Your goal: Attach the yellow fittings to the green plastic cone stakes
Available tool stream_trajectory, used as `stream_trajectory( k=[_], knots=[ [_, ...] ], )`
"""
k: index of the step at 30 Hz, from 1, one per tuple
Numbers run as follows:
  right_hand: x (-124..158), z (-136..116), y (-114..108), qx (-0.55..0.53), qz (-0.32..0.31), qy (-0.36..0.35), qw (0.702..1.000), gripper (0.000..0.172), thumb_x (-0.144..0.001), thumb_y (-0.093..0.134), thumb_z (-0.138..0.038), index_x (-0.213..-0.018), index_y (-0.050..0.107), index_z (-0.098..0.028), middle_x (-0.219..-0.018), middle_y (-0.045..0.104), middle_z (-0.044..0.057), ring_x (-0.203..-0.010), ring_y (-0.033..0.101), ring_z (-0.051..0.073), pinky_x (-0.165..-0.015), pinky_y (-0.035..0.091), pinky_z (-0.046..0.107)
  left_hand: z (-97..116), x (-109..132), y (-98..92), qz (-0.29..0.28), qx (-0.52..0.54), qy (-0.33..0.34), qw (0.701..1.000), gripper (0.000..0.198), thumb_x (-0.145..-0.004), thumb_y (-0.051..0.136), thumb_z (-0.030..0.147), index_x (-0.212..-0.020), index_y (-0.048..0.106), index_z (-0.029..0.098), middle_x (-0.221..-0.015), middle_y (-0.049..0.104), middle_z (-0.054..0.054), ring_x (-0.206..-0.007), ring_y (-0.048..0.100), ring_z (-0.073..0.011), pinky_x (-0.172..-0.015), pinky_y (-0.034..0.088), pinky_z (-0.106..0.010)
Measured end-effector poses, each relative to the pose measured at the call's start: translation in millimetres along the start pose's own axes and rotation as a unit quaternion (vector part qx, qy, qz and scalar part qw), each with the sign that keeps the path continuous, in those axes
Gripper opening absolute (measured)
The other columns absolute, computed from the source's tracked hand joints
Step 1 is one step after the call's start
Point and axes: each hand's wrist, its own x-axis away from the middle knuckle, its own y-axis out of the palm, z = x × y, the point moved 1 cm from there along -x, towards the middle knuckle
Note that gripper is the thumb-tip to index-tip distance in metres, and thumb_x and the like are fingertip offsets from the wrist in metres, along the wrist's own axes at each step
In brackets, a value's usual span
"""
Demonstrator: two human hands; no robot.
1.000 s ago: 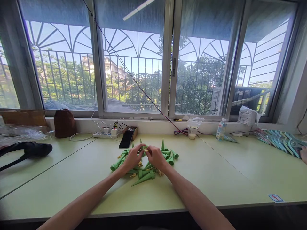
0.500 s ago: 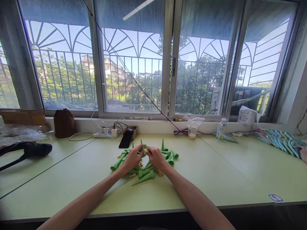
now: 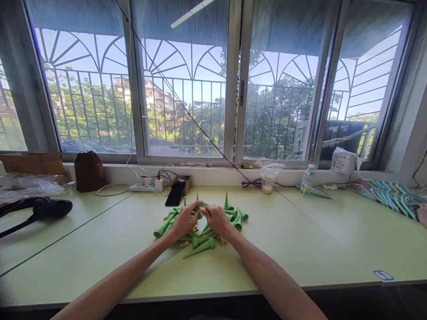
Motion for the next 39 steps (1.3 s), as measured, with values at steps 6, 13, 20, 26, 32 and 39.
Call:
stream_trajectory(
  k=[6,13,20,26,32,39],
  knots=[
    [-0.2,-0.9,0.0,0.000,0.002,0.003,1.000,0.034,-0.093,0.045,-0.028,-0.062,0.053,-0.018,-0.056,0.052,-0.001,-0.052,0.038,0.011,-0.054,0.028,0.023,2.6,-0.9,-1.2,0.001,-0.003,0.001,1.000,0.027,-0.084,0.049,0.015,-0.108,0.061,0.020,-0.104,0.069,-0.006,-0.095,0.063,-0.0202,-0.086,0.048,-0.033],
    [-0.2,-2.2,-0.5,-0.003,0.009,0.004,1.000,0.031,-0.094,0.046,-0.029,-0.065,0.054,-0.018,-0.059,0.053,-0.001,-0.055,0.041,0.012,-0.056,0.029,0.023,3.1,-1.2,-1.2,0.002,-0.009,0.002,1.000,0.028,-0.083,0.050,0.013,-0.108,0.060,0.019,-0.104,0.068,-0.007,-0.095,0.063,-0.0206,-0.087,0.048,-0.033],
    [-0.1,-7.8,-2.9,-0.034,0.008,-0.006,0.999,0.023,-0.092,0.045,-0.023,-0.072,0.055,-0.018,-0.066,0.056,0.000,-0.060,0.046,0.012,-0.060,0.033,0.022,0.4,-1.0,-1.0,0.008,-0.017,-0.005,1.000,0.029,-0.084,0.049,0.013,-0.110,0.059,0.019,-0.104,0.068,-0.008,-0.095,0.063,-0.0213,-0.085,0.048,-0.034],
    [-0.3,-7.1,-2.9,-0.047,0.002,-0.001,0.999,0.024,-0.092,0.043,-0.020,-0.071,0.053,-0.018,-0.066,0.055,0.000,-0.060,0.047,0.012,-0.061,0.033,0.022,1.7,-0.8,-1.7,0.009,-0.010,-0.002,1.000,0.029,-0.083,0.049,0.013,-0.109,0.060,0.019,-0.104,0.068,-0.008,-0.095,0.063,-0.0214,-0.084,0.048,-0.034],
    [-1.4,-1.5,-0.4,-0.026,0.006,0.010,1.000,0.025,-0.092,0.043,-0.020,-0.068,0.050,-0.018,-0.063,0.051,-0.001,-0.058,0.040,0.011,-0.058,0.030,0.022,1.8,-0.4,-0.1,0.001,-0.007,-0.007,1.000,0.029,-0.083,0.050,0.013,-0.109,0.061,0.019,-0.103,0.069,-0.007,-0.093,0.063,-0.0207,-0.085,0.048,-0.033],
    [-1.8,-0.5,0.4,-0.002,-0.002,0.021,1.000,0.026,-0.092,0.043,-0.020,-0.067,0.050,-0.017,-0.062,0.051,-0.001,-0.056,0.038,0.011,-0.057,0.028,0.023,1.1,0.0,0.8,0.005,0.000,0.000,1.000,0.029,-0.083,0.050,0.013,-0.108,0.061,0.020,-0.103,0.069,-0.006,-0.093,0.064,-0.0197,-0.084,0.049,-0.032]
  ],
)
